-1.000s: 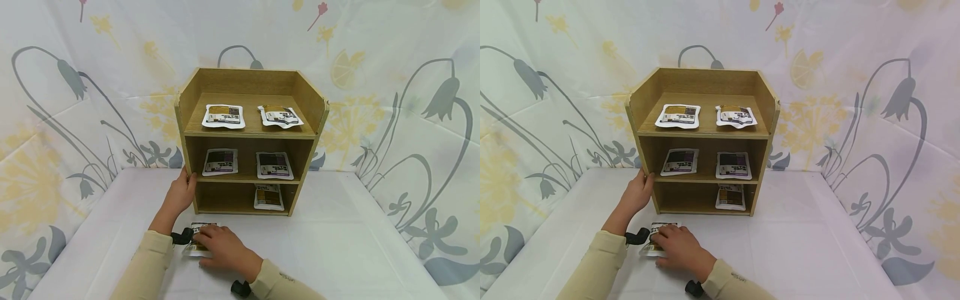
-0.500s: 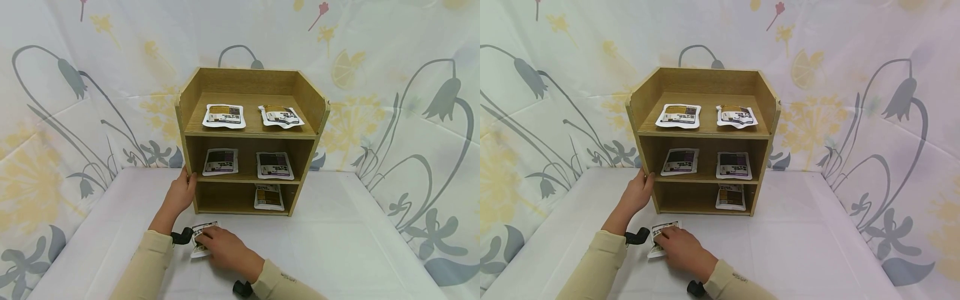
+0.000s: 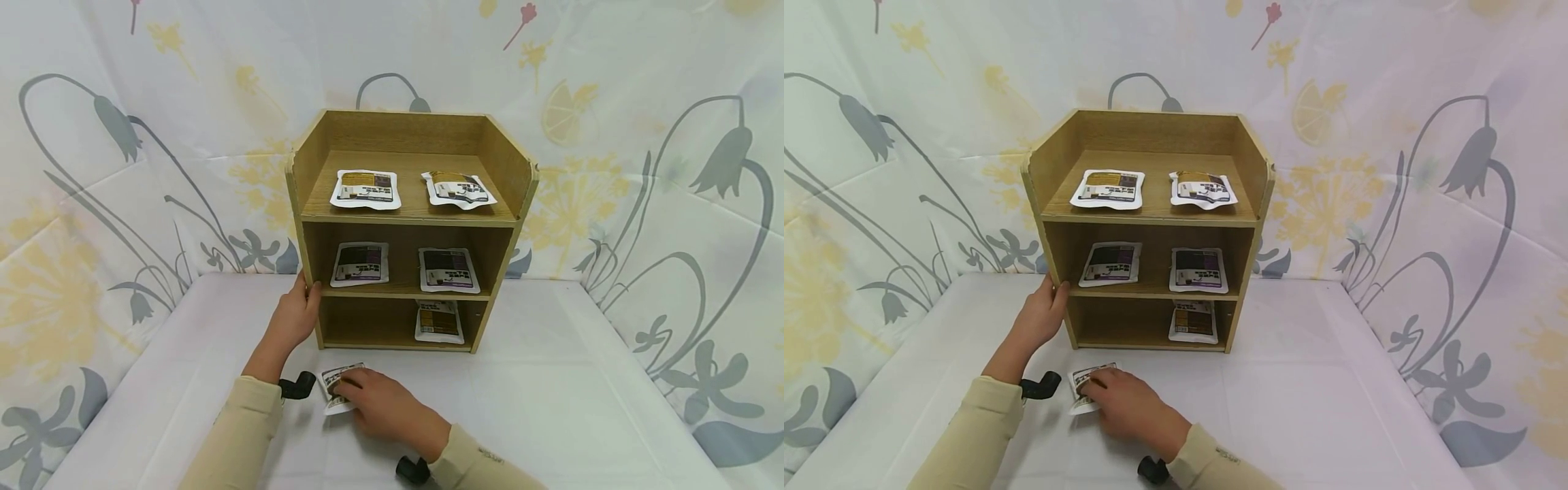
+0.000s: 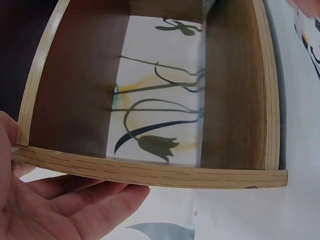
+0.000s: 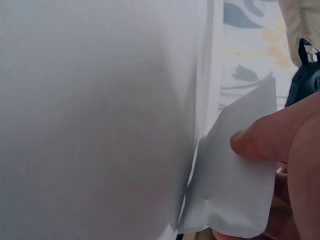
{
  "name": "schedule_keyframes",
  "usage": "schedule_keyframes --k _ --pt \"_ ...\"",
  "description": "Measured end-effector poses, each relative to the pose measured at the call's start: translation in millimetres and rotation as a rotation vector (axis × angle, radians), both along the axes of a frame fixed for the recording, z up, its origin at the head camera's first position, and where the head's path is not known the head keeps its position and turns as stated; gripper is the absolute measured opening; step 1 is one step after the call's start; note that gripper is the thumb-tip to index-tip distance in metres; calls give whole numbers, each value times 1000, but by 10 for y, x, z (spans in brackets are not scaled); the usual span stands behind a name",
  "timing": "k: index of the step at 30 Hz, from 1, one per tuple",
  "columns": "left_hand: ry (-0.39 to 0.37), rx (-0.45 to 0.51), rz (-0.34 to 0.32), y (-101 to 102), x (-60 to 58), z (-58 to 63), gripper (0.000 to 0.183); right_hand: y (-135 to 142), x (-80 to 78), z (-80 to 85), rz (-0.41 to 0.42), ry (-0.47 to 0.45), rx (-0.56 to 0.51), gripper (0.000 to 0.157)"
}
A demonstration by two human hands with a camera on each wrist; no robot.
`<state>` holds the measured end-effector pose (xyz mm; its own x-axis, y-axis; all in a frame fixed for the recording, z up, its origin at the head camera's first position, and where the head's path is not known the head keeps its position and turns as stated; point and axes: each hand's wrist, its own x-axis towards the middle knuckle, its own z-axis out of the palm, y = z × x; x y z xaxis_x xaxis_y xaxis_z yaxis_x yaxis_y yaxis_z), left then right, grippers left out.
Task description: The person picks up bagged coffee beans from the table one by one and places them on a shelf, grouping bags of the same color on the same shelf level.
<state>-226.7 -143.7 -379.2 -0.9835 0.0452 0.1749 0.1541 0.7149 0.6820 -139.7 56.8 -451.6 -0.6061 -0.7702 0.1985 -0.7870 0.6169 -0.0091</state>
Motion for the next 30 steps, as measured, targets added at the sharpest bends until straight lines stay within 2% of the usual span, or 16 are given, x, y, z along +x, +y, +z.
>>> schedule_keyframes --k 11,23,30 --pt "-4 2 -1 4 -5 5 59 128 -15 111 23 106 -38 35" --pt "0 -1 8 5 -22 -7 57 195 -101 299 -52 141 -65 38" --pt "-5 4 5 2 -13 0 58 236 -220 312 -72 164 -105 41"
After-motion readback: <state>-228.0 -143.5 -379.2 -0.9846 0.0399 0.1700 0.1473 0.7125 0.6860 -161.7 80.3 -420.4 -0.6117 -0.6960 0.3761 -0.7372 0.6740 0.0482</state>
